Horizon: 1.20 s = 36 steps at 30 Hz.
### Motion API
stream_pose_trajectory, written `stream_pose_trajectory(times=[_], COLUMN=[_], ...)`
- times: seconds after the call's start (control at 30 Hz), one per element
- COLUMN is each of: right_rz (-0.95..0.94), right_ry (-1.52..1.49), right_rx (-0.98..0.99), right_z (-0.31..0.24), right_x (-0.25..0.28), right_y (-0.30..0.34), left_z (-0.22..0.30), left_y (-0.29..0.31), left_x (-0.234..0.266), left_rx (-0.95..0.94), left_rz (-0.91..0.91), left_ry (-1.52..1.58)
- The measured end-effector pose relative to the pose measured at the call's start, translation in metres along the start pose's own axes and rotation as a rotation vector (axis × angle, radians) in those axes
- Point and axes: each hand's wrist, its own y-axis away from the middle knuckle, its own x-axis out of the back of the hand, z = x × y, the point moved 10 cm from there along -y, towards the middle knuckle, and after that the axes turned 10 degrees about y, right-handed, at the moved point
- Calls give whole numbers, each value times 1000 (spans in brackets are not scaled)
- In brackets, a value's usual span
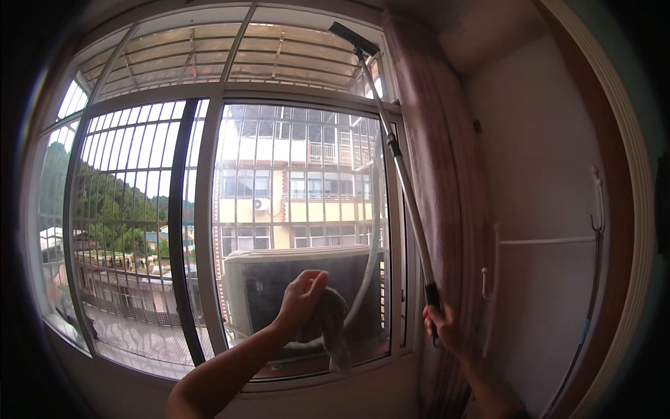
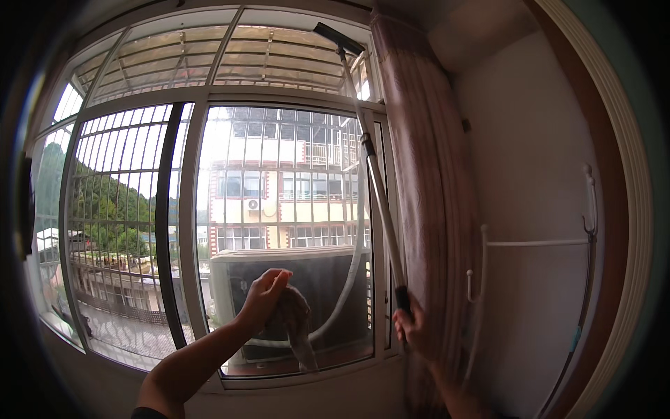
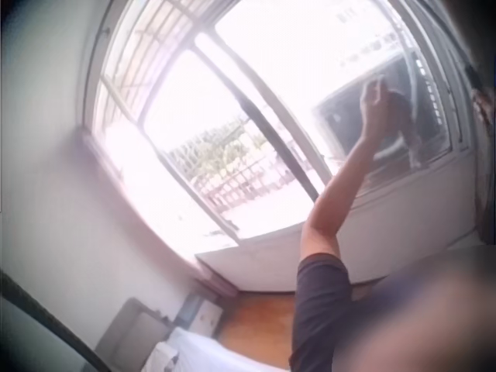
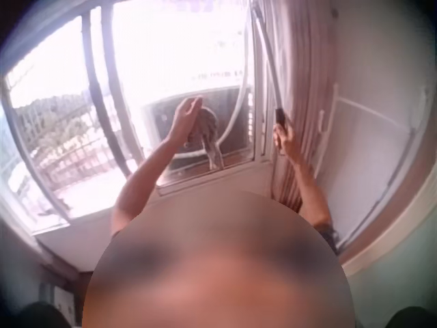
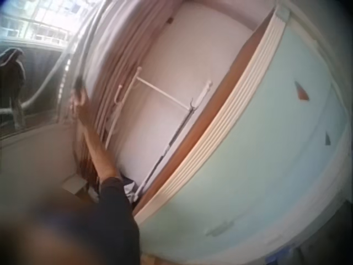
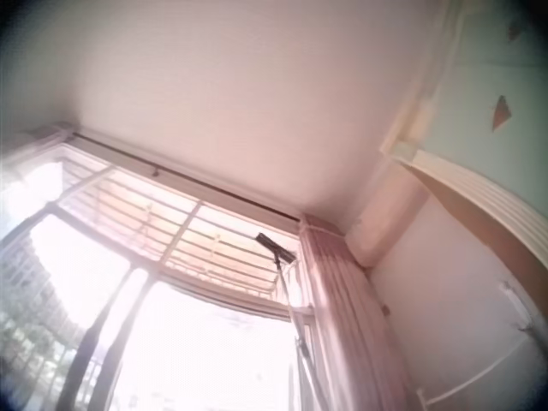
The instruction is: The person uses a long-handled window squeegee and a cloth to clean a large window. They repeatedly wipe the glass surface, occasionally pause to wipe the squeegee head with the cloth, and continue cleaning different sections of the window.
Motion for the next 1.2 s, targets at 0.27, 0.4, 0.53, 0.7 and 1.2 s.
stream_pose_trajectory(times=[0.27,0.4,0.53,0.7,1.2], right_rz=[153,184,224,232,449], right_ry=[175,177,241,251,564], right_rx=[159,184,202,210,276], right_z=[-97,-135,-167,-186,-162], right_x=[48,54,59,57,60], right_y=[-192,-244,-278,-307,-335], left_z=[-24,-38,-47,-53,-81], left_y=[68,83,88,94,100], left_x=[67,91,103,100,82], left_rx=[144,201,242,283,359], left_rz=[87,125,148,122,81], left_ry=[-63,-128,-147,-165,-170])
